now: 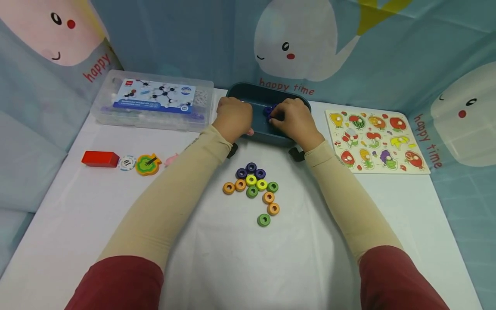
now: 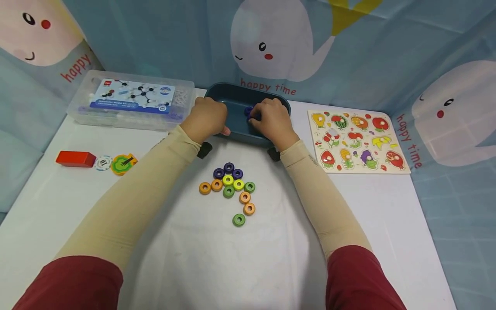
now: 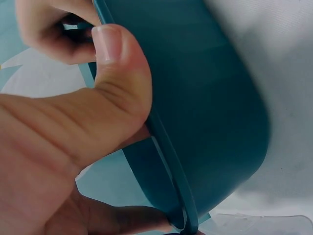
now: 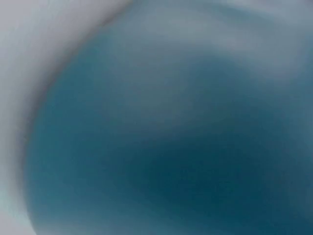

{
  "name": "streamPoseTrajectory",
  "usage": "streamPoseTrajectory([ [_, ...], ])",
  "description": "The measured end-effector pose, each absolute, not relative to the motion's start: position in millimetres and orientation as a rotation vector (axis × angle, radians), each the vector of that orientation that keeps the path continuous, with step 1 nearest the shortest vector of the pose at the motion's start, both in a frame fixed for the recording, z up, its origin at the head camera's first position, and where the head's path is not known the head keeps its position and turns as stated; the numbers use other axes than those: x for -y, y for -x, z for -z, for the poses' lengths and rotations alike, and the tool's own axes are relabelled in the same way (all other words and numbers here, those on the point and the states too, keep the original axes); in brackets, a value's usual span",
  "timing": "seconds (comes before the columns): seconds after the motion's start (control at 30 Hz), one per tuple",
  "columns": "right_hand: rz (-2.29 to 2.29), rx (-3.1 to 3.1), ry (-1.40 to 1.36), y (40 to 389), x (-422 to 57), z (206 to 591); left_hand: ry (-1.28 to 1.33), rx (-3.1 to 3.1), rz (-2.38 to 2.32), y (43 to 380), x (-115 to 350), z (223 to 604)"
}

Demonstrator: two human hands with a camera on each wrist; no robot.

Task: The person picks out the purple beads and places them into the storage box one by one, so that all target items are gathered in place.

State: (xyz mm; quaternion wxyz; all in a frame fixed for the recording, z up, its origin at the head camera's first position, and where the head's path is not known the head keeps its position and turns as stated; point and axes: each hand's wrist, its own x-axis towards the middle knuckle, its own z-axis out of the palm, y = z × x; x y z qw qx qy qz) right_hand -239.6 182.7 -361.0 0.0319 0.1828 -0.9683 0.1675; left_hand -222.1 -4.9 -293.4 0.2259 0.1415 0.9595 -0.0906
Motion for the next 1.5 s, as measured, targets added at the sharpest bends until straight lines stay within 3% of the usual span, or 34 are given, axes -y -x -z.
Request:
streamPoseTrajectory([
  [0.3, -0.732, 2.790, -0.824, 176, -177, 343, -0.357, -2.642, 0.235, 224, 7, 297],
  [0.63, -0.698, 2.909, -1.023, 119, -172, 357, -0.382, -2.675, 0.225, 223, 10, 300],
  [1.3, -0.672, 3.017, -1.054, 121, -163, 375, -0.400, -2.678, 0.239, 224, 8, 296],
  [1.5, -0.706, 2.996, -1.004, 115, -164, 355, -0.406, -2.676, 0.236, 222, 7, 296],
])
